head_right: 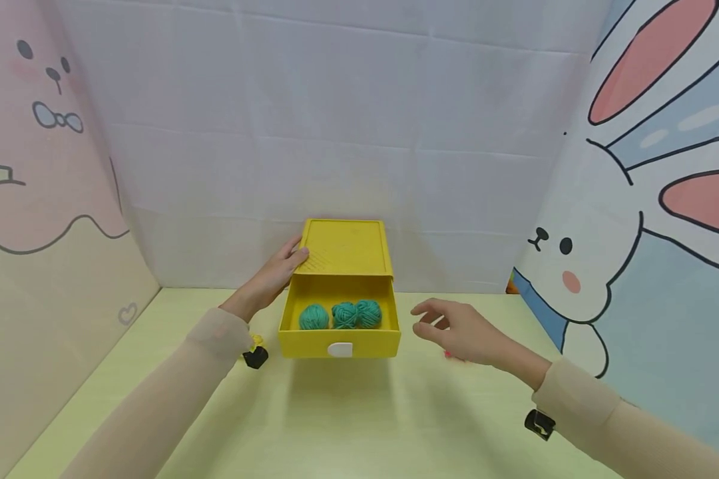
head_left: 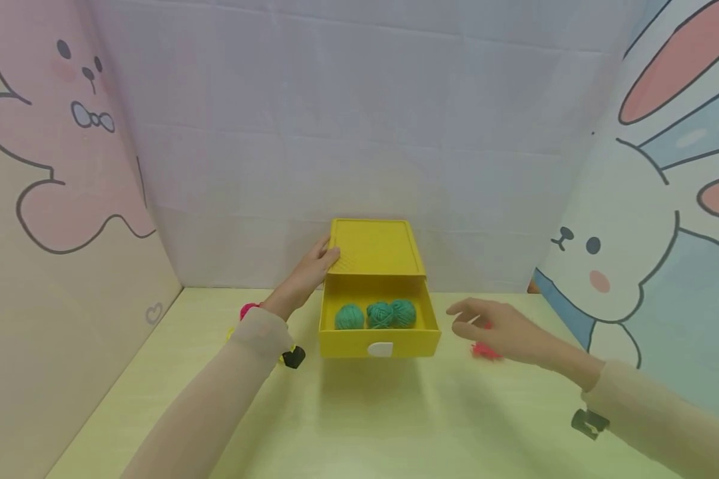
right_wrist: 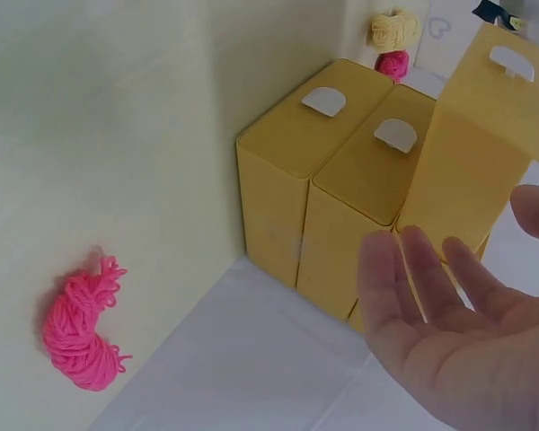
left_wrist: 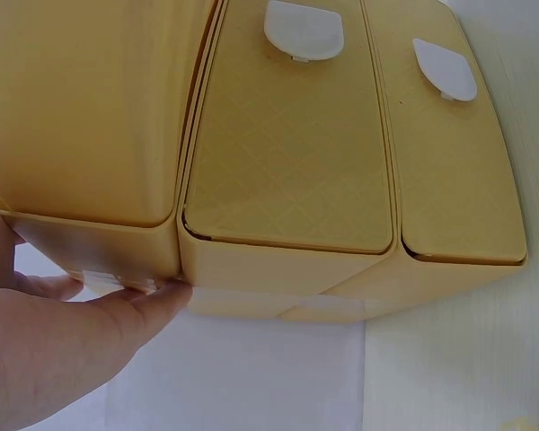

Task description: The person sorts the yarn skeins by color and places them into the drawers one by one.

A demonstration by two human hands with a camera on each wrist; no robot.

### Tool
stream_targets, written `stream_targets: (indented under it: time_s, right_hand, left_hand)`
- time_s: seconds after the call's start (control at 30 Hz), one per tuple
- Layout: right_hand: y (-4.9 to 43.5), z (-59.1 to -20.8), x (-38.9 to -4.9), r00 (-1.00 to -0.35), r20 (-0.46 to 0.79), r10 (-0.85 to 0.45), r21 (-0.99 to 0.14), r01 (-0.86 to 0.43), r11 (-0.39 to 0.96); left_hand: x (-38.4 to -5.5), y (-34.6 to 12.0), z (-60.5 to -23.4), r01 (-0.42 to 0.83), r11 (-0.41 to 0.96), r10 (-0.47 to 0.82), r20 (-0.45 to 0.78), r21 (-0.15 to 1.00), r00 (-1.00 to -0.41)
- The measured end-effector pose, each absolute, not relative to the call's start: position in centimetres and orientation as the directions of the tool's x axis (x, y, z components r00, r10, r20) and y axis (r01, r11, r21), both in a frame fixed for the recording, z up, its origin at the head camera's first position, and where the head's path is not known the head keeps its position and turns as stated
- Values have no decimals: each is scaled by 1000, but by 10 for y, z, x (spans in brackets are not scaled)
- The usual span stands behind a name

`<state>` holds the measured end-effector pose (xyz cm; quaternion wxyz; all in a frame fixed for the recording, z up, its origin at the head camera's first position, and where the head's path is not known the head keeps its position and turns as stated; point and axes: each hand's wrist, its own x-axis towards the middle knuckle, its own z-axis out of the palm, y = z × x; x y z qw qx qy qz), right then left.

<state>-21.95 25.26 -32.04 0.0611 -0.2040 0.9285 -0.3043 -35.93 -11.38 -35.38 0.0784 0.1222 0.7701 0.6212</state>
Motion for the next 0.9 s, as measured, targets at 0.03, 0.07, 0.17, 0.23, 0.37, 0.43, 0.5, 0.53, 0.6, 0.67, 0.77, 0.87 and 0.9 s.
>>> stream_targets:
  time_s: [0.03,0.07,0.17,0.23,0.37,0.43,0.5,0.53,0.6,0.67,0.77,0.87,0.9]
  right_hand:
    - [253,-321,-217,-908,-25,-419,-599,-322,733]
    - [253,-321,-215,-904,-64,-423,-613,-299,732]
    - [253,-323,-210,-881,-189,-434,-660,-214,720]
    - [251,-326,-208,-858,-267,-439,-687,-150,711]
    - [247,-335,-205,-809,-366,-459,-729,-57,682]
    - [243,-341,-205,-782,-402,-476,-758,-7,652]
    - [240,-346,-205,-749,-435,-499,-786,47,616]
    - [238,-349,-206,-731,-449,-514,-798,70,598]
    - [234,-356,-207,-689,-471,-551,-821,114,559]
    - [230,-361,-209,-645,-480,-594,-842,150,518]
    - [222,-368,-211,-584,-468,-663,-874,198,443]
    - [214,-373,-213,-527,-430,-733,-903,240,357]
    - [211,-375,-214,-509,-413,-755,-910,257,325]
  left_hand:
    - [-359,-114,-354,91,198,286,31,976,-958]
    - [-359,-114,-354,90,197,285,30,976,-958]
    - [-359,-115,-354,85,199,280,26,976,-960]
    - [-358,-114,-353,84,200,281,25,976,-959]
    - [-357,-113,-353,85,205,280,25,975,-960]
    - [-357,-113,-353,85,205,279,25,975,-960]
    - [-357,-113,-353,84,203,280,24,975,-960]
    - [-357,-113,-353,84,203,283,24,976,-959]
    - [-357,-113,-353,84,199,288,24,976,-957]
    - [-358,-113,-353,88,196,294,28,977,-955]
    - [-357,-112,-353,93,193,295,33,977,-955]
    - [-357,-113,-354,94,188,294,36,978,-955]
    - [-357,-113,-354,93,188,293,35,978,-956]
